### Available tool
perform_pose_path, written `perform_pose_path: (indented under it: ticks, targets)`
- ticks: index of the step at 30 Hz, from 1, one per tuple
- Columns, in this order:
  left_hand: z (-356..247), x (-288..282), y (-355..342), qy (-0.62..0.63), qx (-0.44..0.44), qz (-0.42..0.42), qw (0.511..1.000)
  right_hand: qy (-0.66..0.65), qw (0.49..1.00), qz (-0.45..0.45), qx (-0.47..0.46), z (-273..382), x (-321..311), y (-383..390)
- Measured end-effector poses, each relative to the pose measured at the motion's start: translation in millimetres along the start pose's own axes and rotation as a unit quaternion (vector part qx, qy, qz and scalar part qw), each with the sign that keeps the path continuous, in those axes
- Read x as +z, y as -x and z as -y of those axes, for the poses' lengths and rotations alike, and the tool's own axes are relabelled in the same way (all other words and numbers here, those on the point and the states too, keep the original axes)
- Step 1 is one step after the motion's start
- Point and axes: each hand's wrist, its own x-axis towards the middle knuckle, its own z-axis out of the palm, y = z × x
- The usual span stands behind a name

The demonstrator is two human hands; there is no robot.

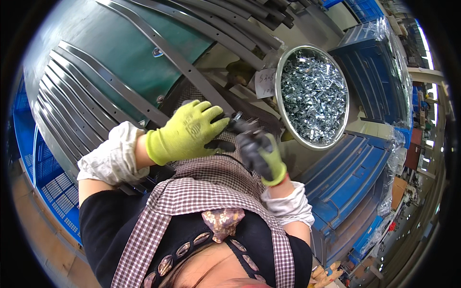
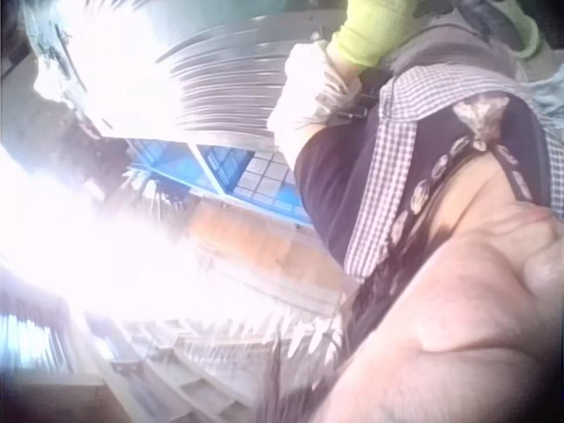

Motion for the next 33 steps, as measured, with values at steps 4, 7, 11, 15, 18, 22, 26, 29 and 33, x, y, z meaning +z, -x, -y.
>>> perform_pose_path:
  ticks: [4,7,11,15,18,22,26,29,33]
  targets:
    - [7.0,13.5,22.3,0.004,-0.040,0.015,0.999,0.115,0.993,0.004,0.005,-9.4,46.5,-7.2]
    - [7.1,12.4,28.4,0.050,-0.085,0.042,0.994,0.070,0.997,-0.009,-0.021,-20.2,37.5,-4.6]
    - [11.6,4.1,23.7,0.062,-0.095,0.117,0.987,0.509,0.808,-0.137,-0.264,-7.0,45.6,-10.0]
    - [7.3,-5.9,10.5,0.100,-0.092,0.209,0.968,0.691,0.663,-0.069,-0.279,-13.8,37.7,-19.1]
    - [13.4,-5.8,3.8,0.135,-0.106,0.224,0.959,0.657,0.697,-0.069,-0.278,-7.1,35.7,-19.7]
    - [43.5,-15.5,-8.0,0.024,-0.051,0.050,0.997,0.653,0.701,-0.122,-0.261,-7.7,8.7,-23.6]
    - [97.4,5.7,-19.1,-0.124,0.022,0.027,0.992,0.646,0.693,-0.194,-0.254,-21.8,-14.4,-42.6]
    - [104.8,19.1,-24.0,-0.098,0.024,0.111,0.989,0.609,0.740,-0.156,-0.236,-11.5,-9.5,-50.7]
    - [103.2,18.1,-26.0,-0.075,0.012,0.119,0.990,0.554,0.802,-0.094,-0.205,0.5,-23.3,-65.9]
